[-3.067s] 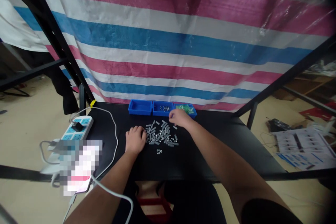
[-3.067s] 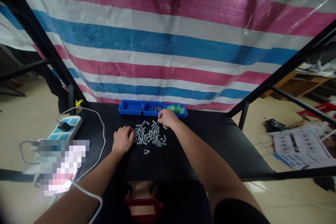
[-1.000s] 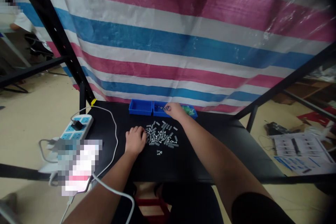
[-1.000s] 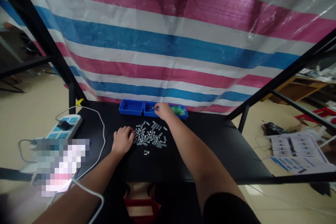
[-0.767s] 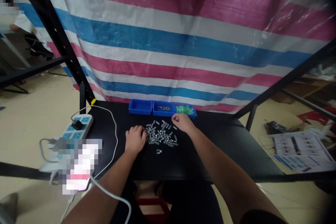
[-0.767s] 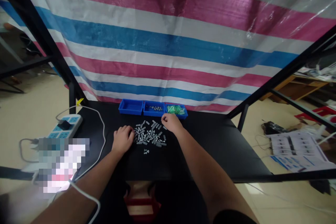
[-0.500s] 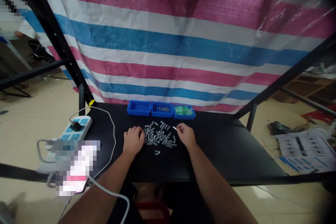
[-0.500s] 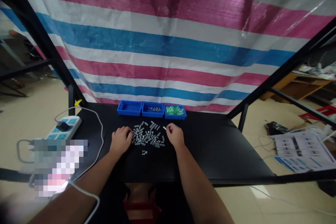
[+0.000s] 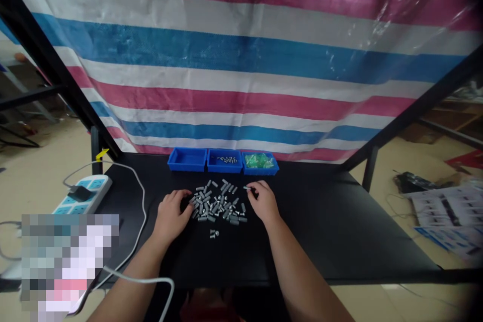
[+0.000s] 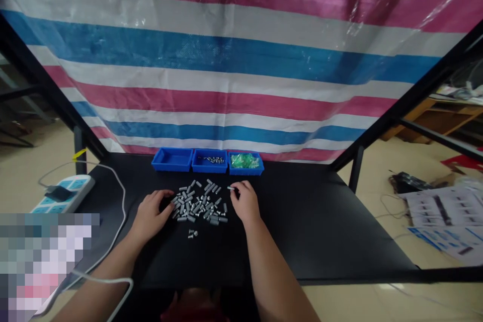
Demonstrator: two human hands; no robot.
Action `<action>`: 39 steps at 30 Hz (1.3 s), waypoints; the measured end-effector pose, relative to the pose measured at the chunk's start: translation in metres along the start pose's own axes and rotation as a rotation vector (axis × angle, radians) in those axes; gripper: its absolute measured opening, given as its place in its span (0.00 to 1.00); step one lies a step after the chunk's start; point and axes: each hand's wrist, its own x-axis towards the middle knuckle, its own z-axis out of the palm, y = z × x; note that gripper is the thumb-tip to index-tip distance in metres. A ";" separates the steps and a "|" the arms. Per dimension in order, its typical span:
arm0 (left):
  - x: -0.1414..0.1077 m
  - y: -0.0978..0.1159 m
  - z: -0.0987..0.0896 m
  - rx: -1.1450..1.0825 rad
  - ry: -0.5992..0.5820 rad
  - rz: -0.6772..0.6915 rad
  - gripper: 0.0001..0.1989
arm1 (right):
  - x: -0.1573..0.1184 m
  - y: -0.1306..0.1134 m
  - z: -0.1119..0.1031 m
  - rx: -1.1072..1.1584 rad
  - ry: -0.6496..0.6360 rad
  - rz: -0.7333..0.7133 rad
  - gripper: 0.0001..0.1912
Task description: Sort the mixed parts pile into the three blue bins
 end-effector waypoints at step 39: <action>0.086 0.058 0.029 -1.256 -0.009 -0.317 0.18 | 0.036 -0.059 0.003 0.111 -0.463 -0.318 0.03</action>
